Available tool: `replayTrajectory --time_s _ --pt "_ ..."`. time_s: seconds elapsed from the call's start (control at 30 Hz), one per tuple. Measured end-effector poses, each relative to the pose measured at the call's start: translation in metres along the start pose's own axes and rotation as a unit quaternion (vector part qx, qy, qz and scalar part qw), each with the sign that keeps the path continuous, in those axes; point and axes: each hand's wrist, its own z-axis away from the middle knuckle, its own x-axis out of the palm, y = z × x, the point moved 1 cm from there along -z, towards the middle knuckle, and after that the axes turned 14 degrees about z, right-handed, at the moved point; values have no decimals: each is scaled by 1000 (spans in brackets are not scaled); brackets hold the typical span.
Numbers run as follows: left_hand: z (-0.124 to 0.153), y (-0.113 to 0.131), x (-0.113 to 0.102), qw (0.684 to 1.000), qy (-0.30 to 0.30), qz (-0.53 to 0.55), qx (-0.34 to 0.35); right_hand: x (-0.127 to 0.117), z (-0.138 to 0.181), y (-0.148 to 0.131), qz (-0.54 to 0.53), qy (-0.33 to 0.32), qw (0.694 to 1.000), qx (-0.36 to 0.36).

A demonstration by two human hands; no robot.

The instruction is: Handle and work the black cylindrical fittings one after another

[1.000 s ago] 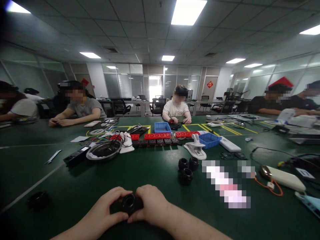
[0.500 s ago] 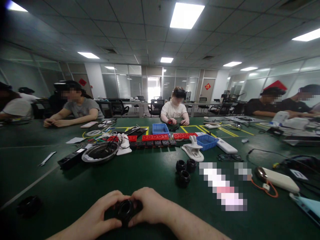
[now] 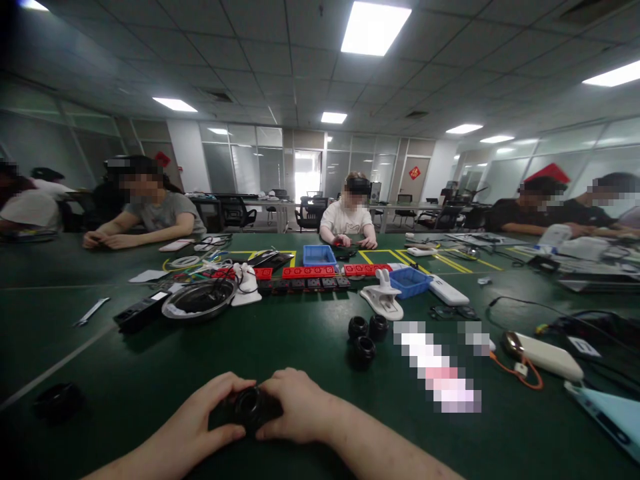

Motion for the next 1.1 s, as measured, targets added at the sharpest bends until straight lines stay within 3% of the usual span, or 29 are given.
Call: replayTrajectory --time_s 0.13,0.33,0.47,0.57,0.73,0.87,1.0,1.1 --pt "-1 -1 -2 1000 -20 8 3 2 -3 5 -7 -9 1000 2" --pt "-1 4 1 999 24 0 -26 12 -7 -9 73 21 990 123" --pt "-1 -1 2 999 24 13 -17 6 -3 -9 38 42 996 63" --pt "0 -1 1 1000 10 23 -12 1 -1 -2 -12 13 1000 1" --pt "1 10 0 1000 -4 18 -18 4 -5 0 -25 -6 998 56" --pt "1 3 5 999 46 -4 -27 14 -6 -11 61 36 991 117" --pt "-1 -9 5 999 44 -15 -8 15 -4 -12 49 86 992 77" --pt "-3 -8 1 1000 -12 -2 14 7 -2 -3 -2 42 999 20"
